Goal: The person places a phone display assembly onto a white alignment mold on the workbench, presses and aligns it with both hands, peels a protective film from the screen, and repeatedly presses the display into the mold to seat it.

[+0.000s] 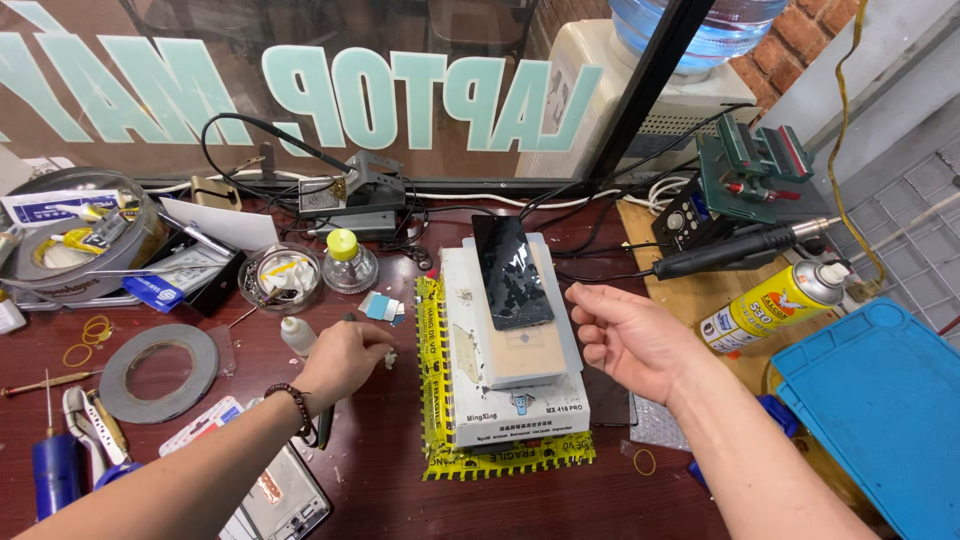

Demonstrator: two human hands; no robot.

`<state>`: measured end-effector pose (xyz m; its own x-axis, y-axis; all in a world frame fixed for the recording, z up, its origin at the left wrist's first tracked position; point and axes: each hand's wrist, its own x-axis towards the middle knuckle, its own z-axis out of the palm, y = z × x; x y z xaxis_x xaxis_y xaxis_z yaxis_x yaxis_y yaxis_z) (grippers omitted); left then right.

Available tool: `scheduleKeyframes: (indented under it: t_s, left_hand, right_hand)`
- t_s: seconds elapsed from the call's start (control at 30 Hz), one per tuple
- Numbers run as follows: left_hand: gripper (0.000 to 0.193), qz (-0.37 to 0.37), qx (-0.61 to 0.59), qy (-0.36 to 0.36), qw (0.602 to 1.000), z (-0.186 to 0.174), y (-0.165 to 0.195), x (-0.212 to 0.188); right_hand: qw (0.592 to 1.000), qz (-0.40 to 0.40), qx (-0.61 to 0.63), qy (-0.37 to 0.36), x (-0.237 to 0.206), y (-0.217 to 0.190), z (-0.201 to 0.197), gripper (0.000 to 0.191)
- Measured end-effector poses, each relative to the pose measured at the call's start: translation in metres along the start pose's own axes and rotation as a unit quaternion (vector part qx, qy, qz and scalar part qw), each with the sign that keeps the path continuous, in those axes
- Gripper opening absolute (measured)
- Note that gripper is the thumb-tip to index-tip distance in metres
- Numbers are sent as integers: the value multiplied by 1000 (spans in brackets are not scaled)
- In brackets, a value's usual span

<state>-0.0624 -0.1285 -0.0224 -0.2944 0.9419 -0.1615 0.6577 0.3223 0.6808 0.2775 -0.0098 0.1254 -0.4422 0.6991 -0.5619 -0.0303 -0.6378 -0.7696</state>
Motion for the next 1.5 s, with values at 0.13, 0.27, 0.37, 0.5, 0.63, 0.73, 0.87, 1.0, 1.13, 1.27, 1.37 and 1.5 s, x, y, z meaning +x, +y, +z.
scheduleKeyframes:
  t_s: [0.13, 0.27, 0.37, 0.5, 0.63, 0.73, 0.87, 1.0, 1.13, 1.27, 1.37, 1.5]
  left_hand:
    - [33, -38, -18, -14, 999, 25, -25, 7]
    - [30, -51, 6, 0, 999, 30, -27, 10]
    - [30, -67, 27, -8, 997, 28, -27, 11]
    - [33, -64, 8, -26, 998, 26, -34, 10]
    - [37, -61, -30, -54, 996, 28, -40, 12]
    - [37, -143, -173, -92, 970, 29, -41, 15]
    - [32, -245, -373, -77, 892, 22, -41, 15]
    - [28, -250, -482, -75, 836, 9, -26, 14]
    - [32, -153, -386, -80, 906, -8, 24, 23]
    - [33, 126, -100, 106, 981, -14, 97, 26]
    - [41, 345, 11, 89, 934, -15, 144, 32]
    - [59, 464, 110, 31, 878, -7, 176, 37]
  right_hand:
    - [1000, 1, -4, 12, -1, 4, -6, 14]
    - [999, -5, -3, 32, -6, 3, -15, 12]
    - [999, -6, 1, 46, -7, 4, -20, 12]
    - [999, -3, 11, 50, -8, 10, -22, 14]
    - [998, 3, 10, 54, -6, 13, -20, 15]
    - [998, 5, 5, 55, -4, 13, -17, 15]
    - [998, -2, 3, 61, -2, 12, -17, 16]
    - [992, -75, -24, 97, 3, 18, -19, 18]
    - [895, -204, -354, 177, 10, 31, -15, 42]
    - [720, -333, -583, 175, 10, 41, -4, 62]
    - [668, -311, -654, 169, 8, 41, 10, 74]
    - [642, -252, -706, 161, 0, 34, 27, 79]
